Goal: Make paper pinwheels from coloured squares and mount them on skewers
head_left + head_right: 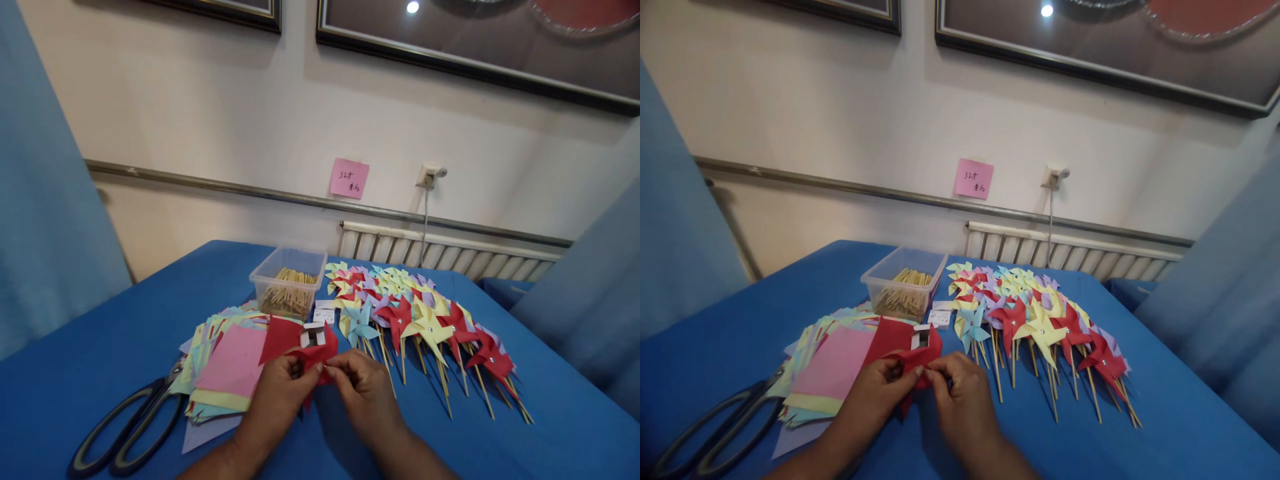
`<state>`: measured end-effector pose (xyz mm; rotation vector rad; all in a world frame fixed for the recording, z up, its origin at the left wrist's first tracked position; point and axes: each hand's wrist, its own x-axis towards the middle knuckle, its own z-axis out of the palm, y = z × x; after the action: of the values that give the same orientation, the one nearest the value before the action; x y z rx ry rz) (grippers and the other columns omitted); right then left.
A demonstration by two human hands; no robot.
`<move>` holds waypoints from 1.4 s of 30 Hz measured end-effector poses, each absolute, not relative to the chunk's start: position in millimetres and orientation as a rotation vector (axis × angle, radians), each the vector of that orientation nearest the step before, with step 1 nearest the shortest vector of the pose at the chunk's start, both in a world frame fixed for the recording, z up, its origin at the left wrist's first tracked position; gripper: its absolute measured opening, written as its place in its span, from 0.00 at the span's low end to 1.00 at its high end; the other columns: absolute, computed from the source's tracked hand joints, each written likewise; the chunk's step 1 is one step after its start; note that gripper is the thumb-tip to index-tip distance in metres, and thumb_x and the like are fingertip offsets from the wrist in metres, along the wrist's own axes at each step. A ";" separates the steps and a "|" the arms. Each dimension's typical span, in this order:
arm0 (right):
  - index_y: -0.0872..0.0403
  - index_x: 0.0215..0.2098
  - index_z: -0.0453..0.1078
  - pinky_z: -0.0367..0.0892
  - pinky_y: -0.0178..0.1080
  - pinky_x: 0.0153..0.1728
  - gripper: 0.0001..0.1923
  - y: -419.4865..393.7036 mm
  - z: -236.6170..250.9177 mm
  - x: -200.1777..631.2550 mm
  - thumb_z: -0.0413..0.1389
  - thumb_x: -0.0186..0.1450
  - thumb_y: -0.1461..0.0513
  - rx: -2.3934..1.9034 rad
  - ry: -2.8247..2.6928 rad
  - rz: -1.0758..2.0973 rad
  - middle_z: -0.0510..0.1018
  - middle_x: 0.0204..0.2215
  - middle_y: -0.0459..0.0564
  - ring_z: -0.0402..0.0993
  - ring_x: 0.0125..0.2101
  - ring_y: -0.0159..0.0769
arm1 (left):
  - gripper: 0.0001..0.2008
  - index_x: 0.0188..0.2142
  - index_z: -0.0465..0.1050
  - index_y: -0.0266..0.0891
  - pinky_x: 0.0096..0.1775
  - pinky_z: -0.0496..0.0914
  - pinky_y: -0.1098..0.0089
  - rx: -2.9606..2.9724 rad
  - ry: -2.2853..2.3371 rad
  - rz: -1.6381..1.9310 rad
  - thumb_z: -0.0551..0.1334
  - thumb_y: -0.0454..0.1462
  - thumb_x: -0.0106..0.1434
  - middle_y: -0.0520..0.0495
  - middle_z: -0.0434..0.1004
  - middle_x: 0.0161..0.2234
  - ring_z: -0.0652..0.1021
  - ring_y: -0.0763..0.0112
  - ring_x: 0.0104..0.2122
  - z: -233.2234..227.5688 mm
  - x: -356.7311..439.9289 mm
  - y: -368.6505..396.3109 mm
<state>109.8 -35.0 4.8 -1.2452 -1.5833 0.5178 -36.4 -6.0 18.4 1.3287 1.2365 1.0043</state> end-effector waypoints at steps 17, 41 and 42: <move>0.53 0.31 0.74 0.66 0.34 0.32 0.08 -41.9 6.6 107.2 0.53 0.64 0.67 -1.326 -1.621 0.396 0.77 0.27 0.46 0.74 0.29 0.33 | 0.07 0.30 0.77 0.38 0.28 0.67 0.72 1.376 1.221 1.000 0.65 0.39 0.52 0.50 0.80 0.24 0.78 0.65 0.27 23.8 -34.1 -13.1; 0.53 0.30 0.73 0.65 0.33 0.32 0.07 -43.8 7.2 106.8 0.54 0.63 0.67 -1.307 -1.597 0.372 0.77 0.27 0.46 0.73 0.29 0.32 | 0.06 0.27 0.75 0.41 0.33 0.70 0.69 1.358 1.200 1.076 0.65 0.39 0.48 0.50 0.80 0.25 0.78 0.64 0.29 31.8 -29.1 -14.4; 0.53 0.30 0.73 0.65 0.33 0.32 0.08 -43.6 6.8 106.9 0.54 0.63 0.67 -1.309 -1.598 0.372 0.77 0.27 0.46 0.73 0.29 0.32 | 0.06 0.27 0.75 0.40 0.32 0.69 0.69 1.349 1.213 1.077 0.66 0.39 0.48 0.50 0.80 0.25 0.77 0.64 0.28 32.2 -28.9 -14.8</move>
<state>106.9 -43.6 6.8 -1.3090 -1.5983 0.3720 -28.9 -14.8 32.2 1.3491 1.2127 1.0770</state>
